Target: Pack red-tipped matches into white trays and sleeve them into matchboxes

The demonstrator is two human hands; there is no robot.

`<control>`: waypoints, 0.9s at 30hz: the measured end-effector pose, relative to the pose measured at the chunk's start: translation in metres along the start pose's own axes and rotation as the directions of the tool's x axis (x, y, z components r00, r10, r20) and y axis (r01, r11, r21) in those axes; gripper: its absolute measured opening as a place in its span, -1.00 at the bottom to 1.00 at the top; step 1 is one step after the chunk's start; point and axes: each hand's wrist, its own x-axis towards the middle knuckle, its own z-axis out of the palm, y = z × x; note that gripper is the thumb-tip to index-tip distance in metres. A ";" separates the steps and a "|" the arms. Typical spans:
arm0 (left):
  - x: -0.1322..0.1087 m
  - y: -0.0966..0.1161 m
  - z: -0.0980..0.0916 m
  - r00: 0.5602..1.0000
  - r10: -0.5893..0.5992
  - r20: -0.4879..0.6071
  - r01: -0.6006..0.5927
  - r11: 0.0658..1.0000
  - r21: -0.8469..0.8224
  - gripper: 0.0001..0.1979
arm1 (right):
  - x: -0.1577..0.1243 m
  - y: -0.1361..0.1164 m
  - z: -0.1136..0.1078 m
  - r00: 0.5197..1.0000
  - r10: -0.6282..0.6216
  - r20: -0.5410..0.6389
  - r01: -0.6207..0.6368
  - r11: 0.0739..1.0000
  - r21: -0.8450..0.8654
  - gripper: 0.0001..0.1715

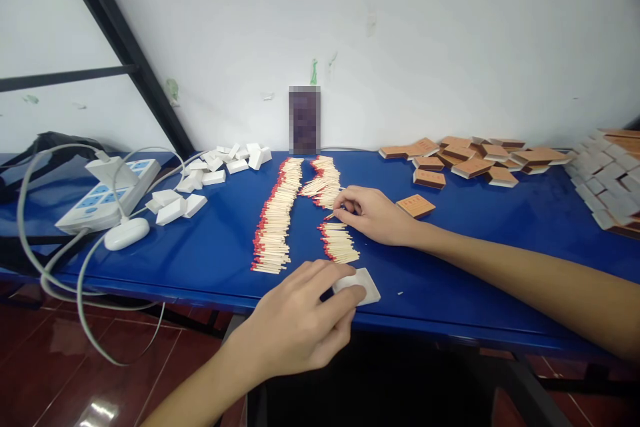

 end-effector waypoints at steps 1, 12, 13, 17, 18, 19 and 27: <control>0.000 0.000 0.000 1.000 0.001 -0.001 -0.001 1.000 0.001 -0.74 | 0.000 -0.001 0.000 1.000 0.008 -0.002 -0.008 1.000 0.000 -0.87; 0.000 0.001 -0.001 1.000 -0.003 -0.006 0.003 1.000 0.003 -0.73 | 0.000 0.001 0.000 1.000 -0.003 0.024 0.003 1.000 0.000 -0.90; 0.000 0.001 -0.001 1.000 -0.002 -0.007 0.002 1.000 0.004 -0.73 | 0.000 0.001 0.000 0.999 -0.019 0.036 0.019 1.000 0.001 -0.89; 0.000 0.001 -0.001 1.000 0.001 -0.009 -0.001 1.000 0.010 -0.73 | -0.001 0.002 0.000 0.997 -0.053 0.061 0.052 0.999 0.006 -0.89; 0.000 0.001 0.000 1.000 -0.001 -0.009 0.001 1.000 0.012 -0.73 | -0.001 0.002 0.000 0.997 -0.050 0.062 0.050 0.999 0.006 -0.89; 0.000 0.001 0.000 1.000 -0.003 -0.009 0.003 1.000 0.013 -0.73 | -0.001 0.002 0.000 0.997 -0.046 0.063 0.046 0.999 0.006 -0.89; 0.000 0.001 0.000 1.000 -0.003 -0.003 0.003 1.000 0.005 -0.73 | -0.002 0.001 -0.001 0.998 -0.053 0.018 0.053 0.999 0.010 -0.79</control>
